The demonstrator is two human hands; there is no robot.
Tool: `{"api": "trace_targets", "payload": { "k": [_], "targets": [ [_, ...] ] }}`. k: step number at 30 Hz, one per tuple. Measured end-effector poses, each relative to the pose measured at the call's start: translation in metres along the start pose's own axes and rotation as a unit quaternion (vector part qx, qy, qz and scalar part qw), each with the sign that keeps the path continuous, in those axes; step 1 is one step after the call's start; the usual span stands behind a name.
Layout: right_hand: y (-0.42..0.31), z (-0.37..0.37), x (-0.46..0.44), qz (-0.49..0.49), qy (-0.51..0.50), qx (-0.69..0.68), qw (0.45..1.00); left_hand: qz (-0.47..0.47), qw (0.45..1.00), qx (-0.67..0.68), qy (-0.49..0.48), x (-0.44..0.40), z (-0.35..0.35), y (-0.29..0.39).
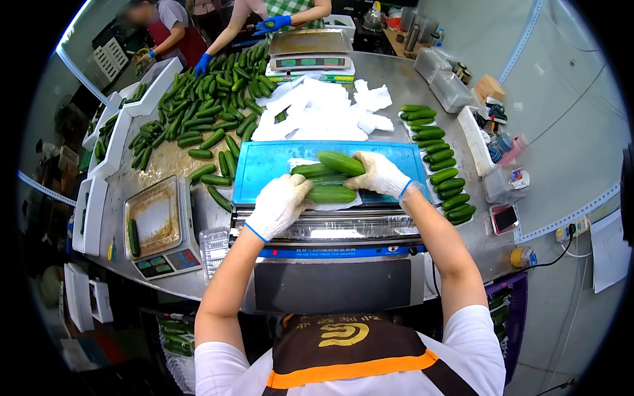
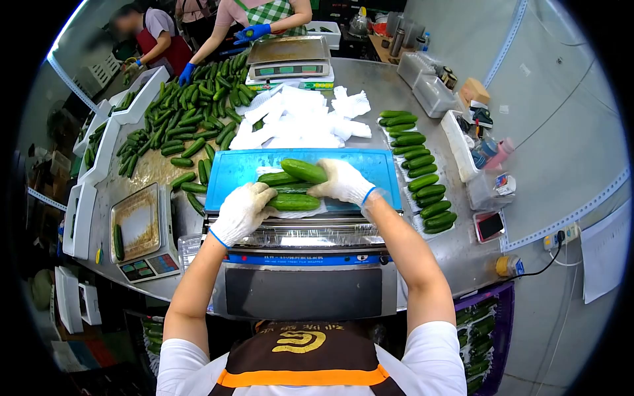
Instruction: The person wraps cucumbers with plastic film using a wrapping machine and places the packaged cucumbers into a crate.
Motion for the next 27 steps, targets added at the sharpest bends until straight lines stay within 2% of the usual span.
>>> {"api": "trace_targets", "payload": {
  "k": [3, 6, 8, 11, 12, 13, 15, 21, 22, 27],
  "targets": [
    [0.003, 0.017, 0.010, 0.015, 0.047, -0.022, 0.999, -0.006, 1.000, 0.001, -0.001, -0.001, -0.002, -0.005],
    [0.011, 0.033, 0.024, -0.009, 0.054, -0.026, 0.998, 0.016, 0.998, 0.003, -0.063, -0.007, -0.011, -0.009],
    [0.020, 0.044, 0.031, -0.010, 0.064, -0.030, 0.997, 0.009, 0.998, -0.023, -0.050, -0.011, 0.000, -0.001],
    [0.029, 0.075, 0.048, -0.018, 0.098, -0.089, 0.991, -0.015, 0.999, -0.044, -0.014, -0.013, 0.001, -0.001],
    [0.036, 0.084, 0.054, -0.048, 0.110, -0.119, 0.986, -0.025, 0.999, -0.047, 0.001, -0.013, 0.000, -0.002],
    [0.055, 0.086, 0.055, -0.061, 0.114, -0.188, 0.974, -0.022, 0.999, -0.019, -0.016, -0.014, -0.005, -0.004],
    [0.052, 0.096, 0.061, -0.053, 0.157, -0.213, 0.963, -0.019, 0.998, 0.038, -0.049, -0.016, -0.013, -0.009],
    [0.049, 0.067, 0.034, -0.041, 0.170, -0.278, 0.945, -0.052, 0.995, 0.043, -0.073, -0.018, -0.008, -0.001],
    [0.042, 0.058, 0.026, -0.035, 0.162, -0.310, 0.936, -0.052, 0.996, 0.036, -0.064, -0.017, -0.006, 0.000],
    [0.019, 0.020, -0.007, 0.000, 0.124, -0.279, 0.952, -0.073, 0.997, 0.037, -0.010, -0.007, -0.001, 0.007]
  ]
}}
Point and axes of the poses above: each hand's wrist, its own x-axis away from the middle knuckle, its own z-axis out of the back of the hand, y = z × x, the point moved 10 cm from there along -x, towards the middle knuckle, and after that the axes turned 4 degrees about -x, right-handed, at the moved point
